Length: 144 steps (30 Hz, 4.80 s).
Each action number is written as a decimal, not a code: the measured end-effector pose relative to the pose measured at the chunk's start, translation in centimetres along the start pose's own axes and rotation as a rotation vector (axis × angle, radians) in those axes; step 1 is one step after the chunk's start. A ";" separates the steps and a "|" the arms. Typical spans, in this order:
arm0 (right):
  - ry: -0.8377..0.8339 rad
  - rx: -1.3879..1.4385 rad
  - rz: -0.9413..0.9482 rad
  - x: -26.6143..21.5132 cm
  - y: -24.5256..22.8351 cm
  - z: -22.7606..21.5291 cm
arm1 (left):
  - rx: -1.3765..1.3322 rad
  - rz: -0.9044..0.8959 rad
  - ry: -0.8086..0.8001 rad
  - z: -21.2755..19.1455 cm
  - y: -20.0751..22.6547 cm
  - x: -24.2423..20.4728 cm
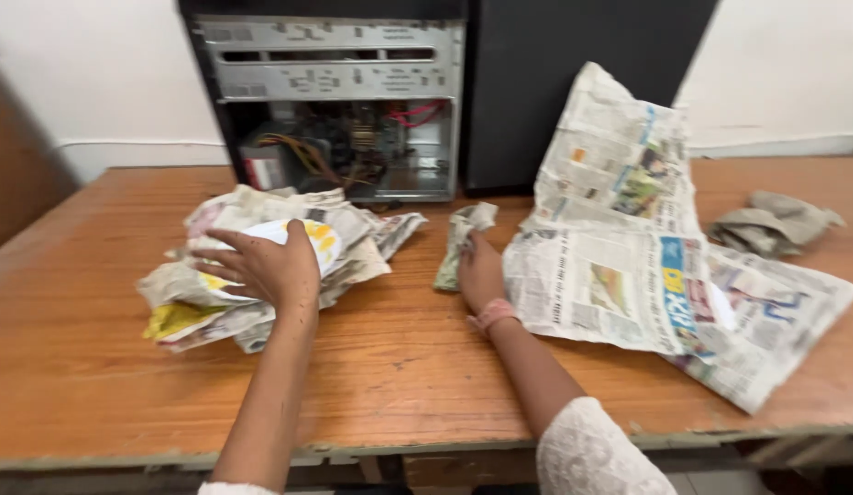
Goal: The person wipes several white plates with yellow floral patterns using a cloth. They repeatedly pick up plates from a stack on a newspaper-covered table, wipe them, and place them back down. The person also wipes the table surface between handling the plates.
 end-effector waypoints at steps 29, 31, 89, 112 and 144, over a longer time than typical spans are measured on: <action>-0.434 -0.496 -0.626 -5.3 -8.3 5.1 | 0.450 1.087 -1.151 3.9 24.7 -17.4; -0.713 -0.573 -0.489 -6.6 -11.2 5.5 | 0.520 1.072 -1.312 4.3 26.7 -15.6; -0.434 -0.484 -0.644 -6.2 -10.6 4.1 | 0.560 0.940 -0.939 7.5 12.2 -11.4; -0.472 -0.426 -0.659 -6.8 -12.0 2.9 | 0.148 1.871 -0.620 18.1 15.4 -32.4; -0.314 -0.021 -0.458 -4.1 -9.1 1.6 | -1.233 -0.375 -0.007 -0.5 -6.9 7.6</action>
Point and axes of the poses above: each hand's wrist, its own x-axis towards the middle knuckle, its own z-axis out of the palm, y = z × x, the point moved 4 cm from there along x, towards the middle knuckle, and after that the axes turned 14 degrees about -y, right-handed, at the moved point
